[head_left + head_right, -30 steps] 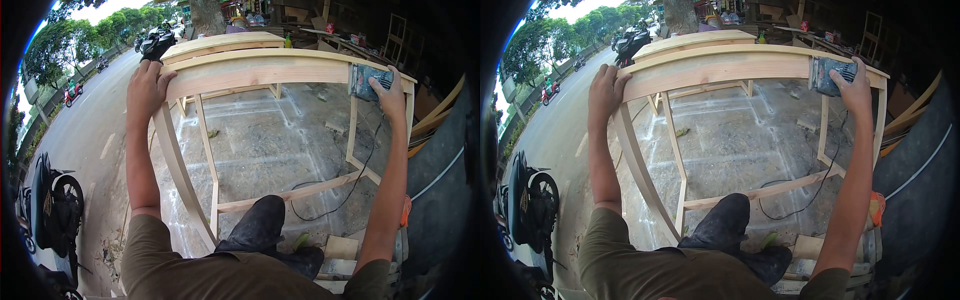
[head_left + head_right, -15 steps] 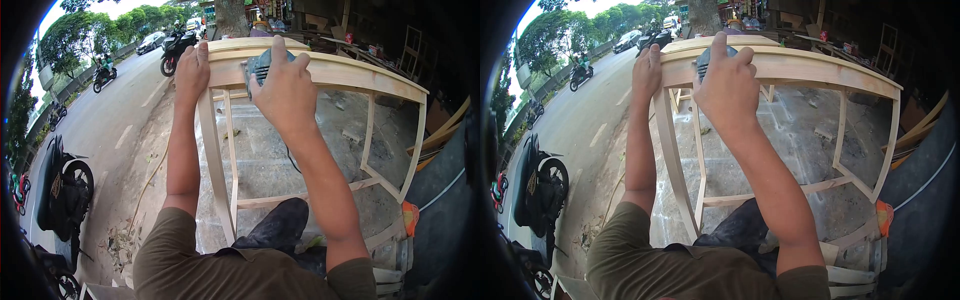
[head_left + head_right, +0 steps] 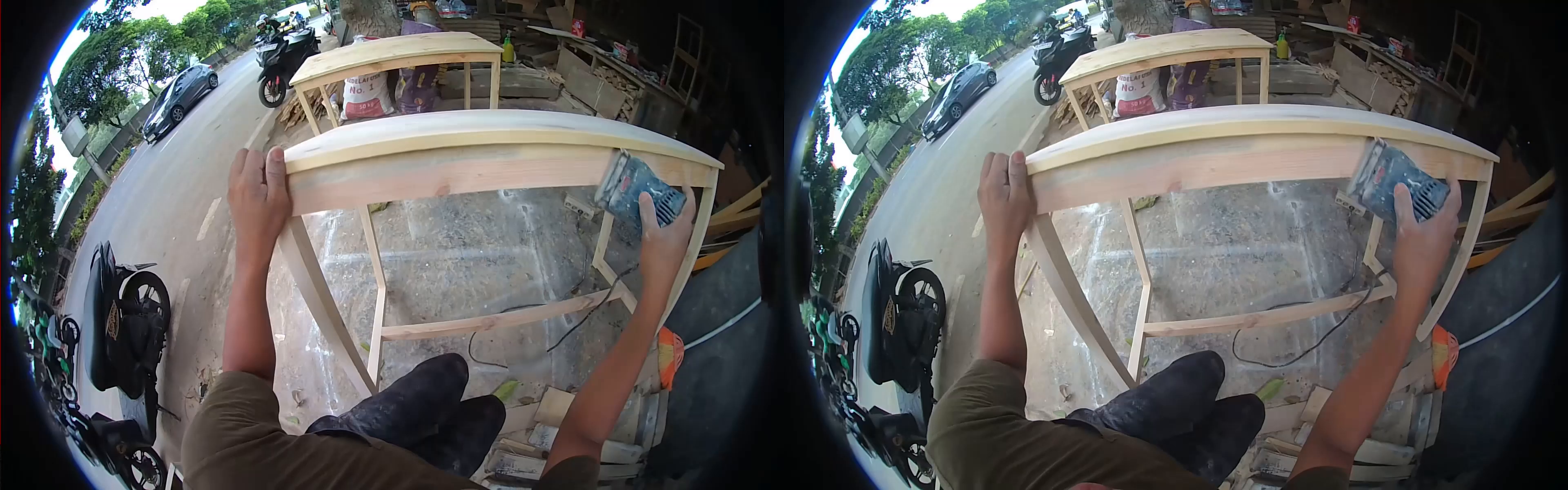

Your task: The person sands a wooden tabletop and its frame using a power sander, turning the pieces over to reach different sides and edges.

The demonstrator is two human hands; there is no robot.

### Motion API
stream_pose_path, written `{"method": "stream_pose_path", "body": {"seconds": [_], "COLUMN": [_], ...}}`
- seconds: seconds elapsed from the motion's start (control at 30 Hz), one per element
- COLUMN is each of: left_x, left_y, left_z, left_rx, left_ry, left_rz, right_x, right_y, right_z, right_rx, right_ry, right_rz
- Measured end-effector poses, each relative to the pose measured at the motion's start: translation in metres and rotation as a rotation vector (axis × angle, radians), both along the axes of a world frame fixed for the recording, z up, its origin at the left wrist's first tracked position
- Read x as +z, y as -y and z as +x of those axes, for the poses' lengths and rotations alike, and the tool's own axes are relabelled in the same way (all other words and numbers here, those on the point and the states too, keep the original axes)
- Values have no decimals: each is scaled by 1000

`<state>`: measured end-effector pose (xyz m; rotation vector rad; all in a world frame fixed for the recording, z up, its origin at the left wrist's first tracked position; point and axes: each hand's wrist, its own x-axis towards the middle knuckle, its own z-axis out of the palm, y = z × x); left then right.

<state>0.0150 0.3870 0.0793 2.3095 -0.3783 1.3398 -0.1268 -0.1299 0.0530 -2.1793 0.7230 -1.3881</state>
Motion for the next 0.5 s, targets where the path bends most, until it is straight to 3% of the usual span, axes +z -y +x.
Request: {"method": "stream_pose_path", "body": {"seconds": [0.1,0.17,0.27,0.3,0.33,0.37,0.43,0.5], "left_x": [28,62,77,74,72,75,67,48], "left_y": [6,24,91,123,161,202,283,359], "left_z": [-45,-61,-44,-35,-26,-21,-22,-24], "left_rx": [45,-89,-629,-729,-809,-903,-1038,-1150], "left_ry": [-172,-417,-685,-833,-944,-1020,-1008,-922], "left_rz": [260,586,822,920,1018,1062,1074,944], "right_x": [-35,-45,-39,-27,-29,-37,-39,-8], "right_y": [73,93,93,81,71,60,37,-8], "right_z": [-27,-52,-77,-84,-88,-91,-98,-91], "right_rx": [-73,-87,-106,-136,-57,19,7,-188], "right_ry": [108,134,101,38,141,247,203,164], "right_rz": [127,402,588,644,739,830,952,910]}}
